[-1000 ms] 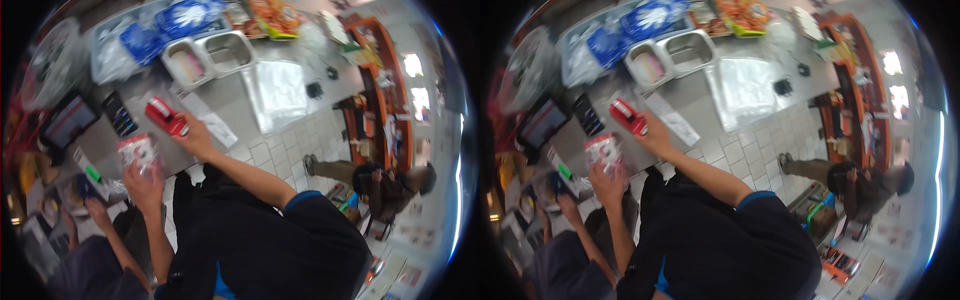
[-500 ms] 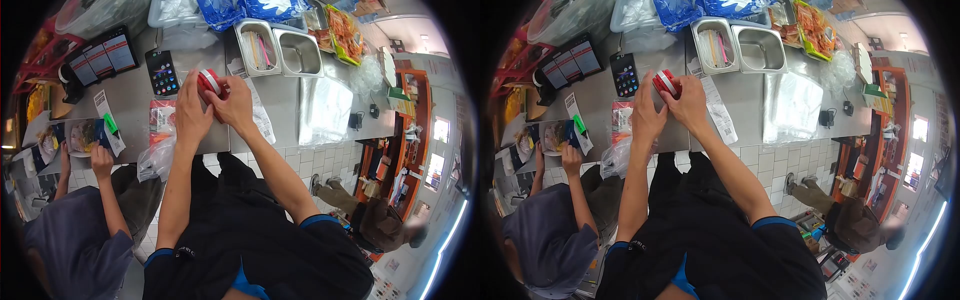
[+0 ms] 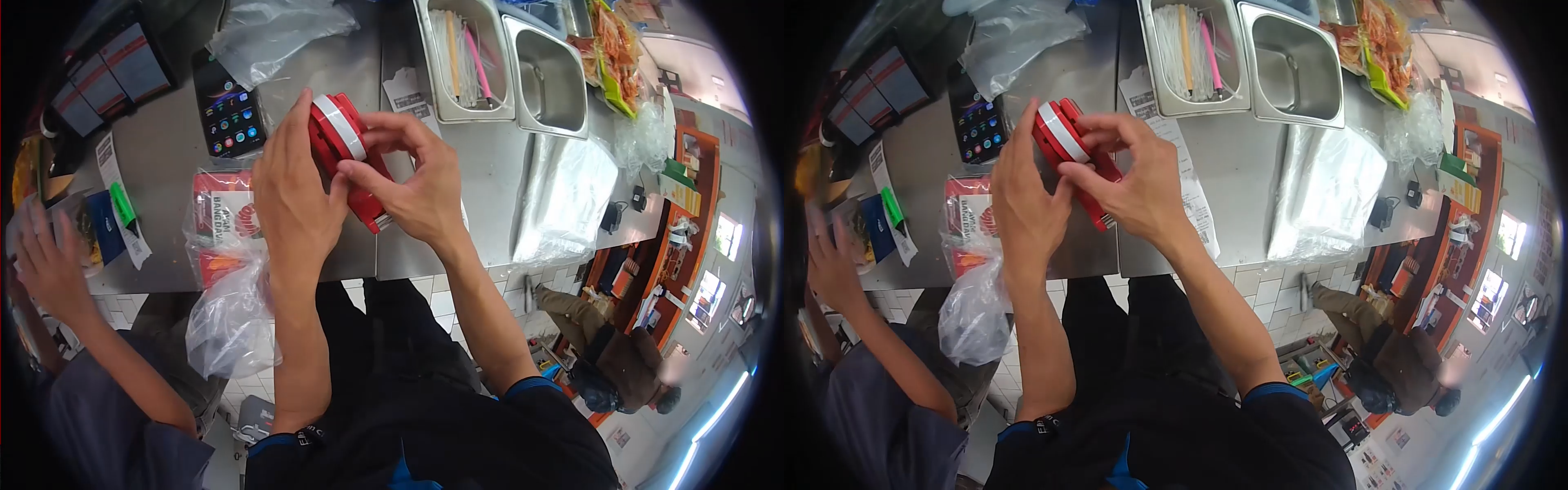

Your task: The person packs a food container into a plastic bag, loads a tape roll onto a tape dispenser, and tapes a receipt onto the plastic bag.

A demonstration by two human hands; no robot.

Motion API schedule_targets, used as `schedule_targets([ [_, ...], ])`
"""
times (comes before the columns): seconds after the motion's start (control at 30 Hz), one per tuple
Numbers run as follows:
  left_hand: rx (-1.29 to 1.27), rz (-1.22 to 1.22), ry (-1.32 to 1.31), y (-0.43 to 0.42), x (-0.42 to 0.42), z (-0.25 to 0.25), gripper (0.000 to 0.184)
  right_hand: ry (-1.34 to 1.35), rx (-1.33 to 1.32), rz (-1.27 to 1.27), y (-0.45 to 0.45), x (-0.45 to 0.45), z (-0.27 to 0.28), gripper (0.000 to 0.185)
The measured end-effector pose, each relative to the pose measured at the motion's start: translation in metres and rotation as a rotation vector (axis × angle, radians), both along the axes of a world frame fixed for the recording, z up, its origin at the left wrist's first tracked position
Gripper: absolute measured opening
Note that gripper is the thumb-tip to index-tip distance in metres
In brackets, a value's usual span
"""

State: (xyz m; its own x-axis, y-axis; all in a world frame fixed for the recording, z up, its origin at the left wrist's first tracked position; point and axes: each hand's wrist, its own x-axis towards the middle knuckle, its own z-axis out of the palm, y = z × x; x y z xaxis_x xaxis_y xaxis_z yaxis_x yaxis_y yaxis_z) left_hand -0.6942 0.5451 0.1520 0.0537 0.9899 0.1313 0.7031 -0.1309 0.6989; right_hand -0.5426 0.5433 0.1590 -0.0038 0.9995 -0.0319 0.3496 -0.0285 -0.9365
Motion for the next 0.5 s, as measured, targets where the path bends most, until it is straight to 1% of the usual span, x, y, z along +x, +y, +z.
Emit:
schedule_targets([
  [0.03,-0.002,0.004,-0.023,0.0,-0.001,-0.001,0.078,0.001,-0.007,0.001,0.001,-0.002,-0.002,0.039],
  [0.1,-0.001,0.011,-0.045,-0.001,-0.002,-0.003,0.077,-0.099,0.208,-0.055,0.007,-0.013,-0.003,0.035],
  [0.13,0.0,0.026,-0.059,-0.001,-0.001,-0.006,0.077,-0.099,0.214,-0.054,0.009,-0.02,-0.001,0.035],
  [0.2,0.027,0.034,-0.076,0.002,0.0,-0.005,0.078,-0.093,0.335,-0.144,0.016,-0.032,0.01,0.03],
  [0.23,-0.033,0.047,-0.099,0.003,0.001,-0.003,0.079,-0.161,0.338,-0.111,0.022,-0.033,0.017,0.029],
  [0.27,-0.095,0.054,-0.121,0.002,0.001,0.0,0.08,-0.158,0.354,-0.117,0.024,-0.033,0.026,0.029],
  [0.33,-0.061,0.016,-0.148,0.0,-0.002,0.0,0.082,0.315,0.177,-0.187,0.029,-0.031,0.049,0.03],
  [0.37,-0.001,0.01,-0.032,-0.005,-0.004,-0.001,0.083,0.378,0.162,-0.138,0.022,-0.021,0.058,0.031],
  [0.4,0.063,0.012,0.081,-0.009,-0.002,0.011,0.083,0.371,0.201,-0.148,0.01,-0.011,0.07,0.031],
  [0.43,-0.039,0.026,-0.206,-0.017,-0.004,0.03,0.082,0.44,0.143,-0.114,-0.005,0.001,0.083,0.03],
  [0.47,-0.008,0.002,-0.21,-0.026,-0.002,0.049,0.082,0.51,0.081,-0.081,-0.023,0.013,0.094,0.029],
  [0.5,-0.141,-0.109,-0.785,-0.038,0.0,0.068,0.08,0.55,0.021,-0.068,-0.043,0.027,0.103,0.029],
])
